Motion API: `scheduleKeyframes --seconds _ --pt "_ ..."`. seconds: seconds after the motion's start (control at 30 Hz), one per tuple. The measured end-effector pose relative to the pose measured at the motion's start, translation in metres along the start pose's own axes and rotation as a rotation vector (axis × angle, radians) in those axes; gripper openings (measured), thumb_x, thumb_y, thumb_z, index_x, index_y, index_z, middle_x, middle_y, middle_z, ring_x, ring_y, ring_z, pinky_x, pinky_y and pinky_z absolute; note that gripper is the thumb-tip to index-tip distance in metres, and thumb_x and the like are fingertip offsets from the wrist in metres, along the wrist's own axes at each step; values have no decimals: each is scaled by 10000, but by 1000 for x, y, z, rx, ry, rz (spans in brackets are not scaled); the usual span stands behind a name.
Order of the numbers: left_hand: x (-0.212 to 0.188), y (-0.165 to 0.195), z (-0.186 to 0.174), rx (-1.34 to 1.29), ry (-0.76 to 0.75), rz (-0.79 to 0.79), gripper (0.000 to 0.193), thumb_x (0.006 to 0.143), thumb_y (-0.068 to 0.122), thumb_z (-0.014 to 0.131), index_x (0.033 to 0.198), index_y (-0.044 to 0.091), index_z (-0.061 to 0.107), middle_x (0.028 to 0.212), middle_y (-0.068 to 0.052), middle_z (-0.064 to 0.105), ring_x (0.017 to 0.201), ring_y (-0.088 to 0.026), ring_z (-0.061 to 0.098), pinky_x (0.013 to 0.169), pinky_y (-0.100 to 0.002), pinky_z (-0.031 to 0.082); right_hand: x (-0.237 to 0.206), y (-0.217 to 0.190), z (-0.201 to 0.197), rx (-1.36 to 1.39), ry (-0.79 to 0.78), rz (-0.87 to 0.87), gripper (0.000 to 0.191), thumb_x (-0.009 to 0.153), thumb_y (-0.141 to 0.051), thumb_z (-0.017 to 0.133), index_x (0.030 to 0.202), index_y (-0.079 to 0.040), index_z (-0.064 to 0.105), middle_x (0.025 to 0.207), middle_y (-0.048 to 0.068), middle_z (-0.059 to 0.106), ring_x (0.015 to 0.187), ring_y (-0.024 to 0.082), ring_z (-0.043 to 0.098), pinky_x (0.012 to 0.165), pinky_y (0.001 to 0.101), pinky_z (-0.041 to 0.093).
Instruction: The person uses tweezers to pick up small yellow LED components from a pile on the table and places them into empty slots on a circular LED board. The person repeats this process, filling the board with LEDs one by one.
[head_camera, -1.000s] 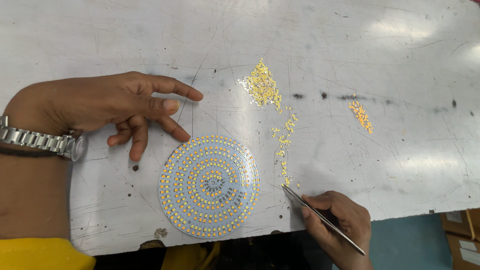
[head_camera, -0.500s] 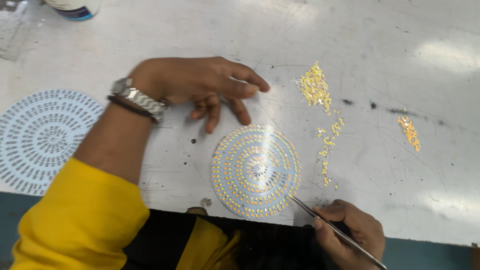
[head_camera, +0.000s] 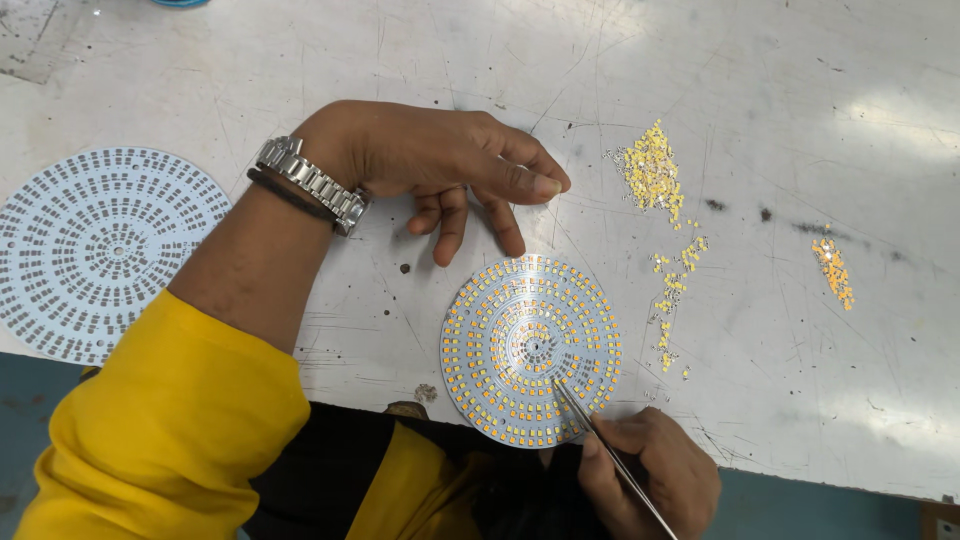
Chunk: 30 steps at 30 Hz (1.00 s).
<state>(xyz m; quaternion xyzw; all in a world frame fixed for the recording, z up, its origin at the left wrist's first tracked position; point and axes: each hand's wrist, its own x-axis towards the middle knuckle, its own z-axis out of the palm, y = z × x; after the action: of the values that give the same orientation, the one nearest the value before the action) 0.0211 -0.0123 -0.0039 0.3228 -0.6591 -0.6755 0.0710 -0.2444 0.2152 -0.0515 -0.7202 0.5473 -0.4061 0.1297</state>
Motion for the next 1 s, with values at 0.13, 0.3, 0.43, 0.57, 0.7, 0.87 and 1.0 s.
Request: scheduleKeyframes --seconds 0.13,0.3,0.43,0.57,0.7,0.87,1.0 --pt "2 -2 0 12 14 -2 991 685 695 638 1455 89 490 973 -224 815 436 -186 745 280 -238 506 2 -4 -3 -31 -47 93 158 709 -53 790 817 10 693 598 62 632 486 104 611 471 237 424" --pt "3 -2 -1 15 32 -23 989 672 687 643 1450 96 497 968 -220 820 429 -184 744 277 -238 503 5 -3 -2 -33 -74 24 157 734 -71 783 837 -7 684 681 67 668 591 126 676 541 234 490" --pt "3 1 0 10 17 -50 923 712 655 629 1453 119 500 1010 -202 822 432 -172 732 287 -240 503 3 2 -5 -32 -83 39 176 703 -90 810 816 -6 704 618 57 646 519 110 628 496 237 456" --pt "2 5 0 0 -10 -90 859 735 610 607 1452 152 490 1053 -192 823 425 -168 718 291 -235 481 -5 14 -24 40 -47 232 148 723 -80 789 826 -3 717 603 32 649 493 80 585 493 221 434" --pt "3 6 0 -35 -3 -128 834 741 588 616 1454 165 519 1053 -192 785 421 -159 709 294 -227 472 -8 35 -47 -32 74 288 129 781 -63 762 875 10 712 713 37 689 560 56 573 534 193 418" --pt "7 8 3 -63 6 -171 849 707 617 661 1426 184 536 1032 -204 815 374 -167 696 266 -232 440 -10 44 -59 -143 72 375 120 780 -53 778 865 13 725 677 40 686 530 49 555 510 189 405" --pt "8 10 4 -64 21 -189 844 699 610 667 1421 190 547 1016 -207 835 356 -165 691 260 -231 442 -5 43 -57 -179 55 316 137 769 -74 794 850 14 725 678 43 687 503 49 558 478 197 398"
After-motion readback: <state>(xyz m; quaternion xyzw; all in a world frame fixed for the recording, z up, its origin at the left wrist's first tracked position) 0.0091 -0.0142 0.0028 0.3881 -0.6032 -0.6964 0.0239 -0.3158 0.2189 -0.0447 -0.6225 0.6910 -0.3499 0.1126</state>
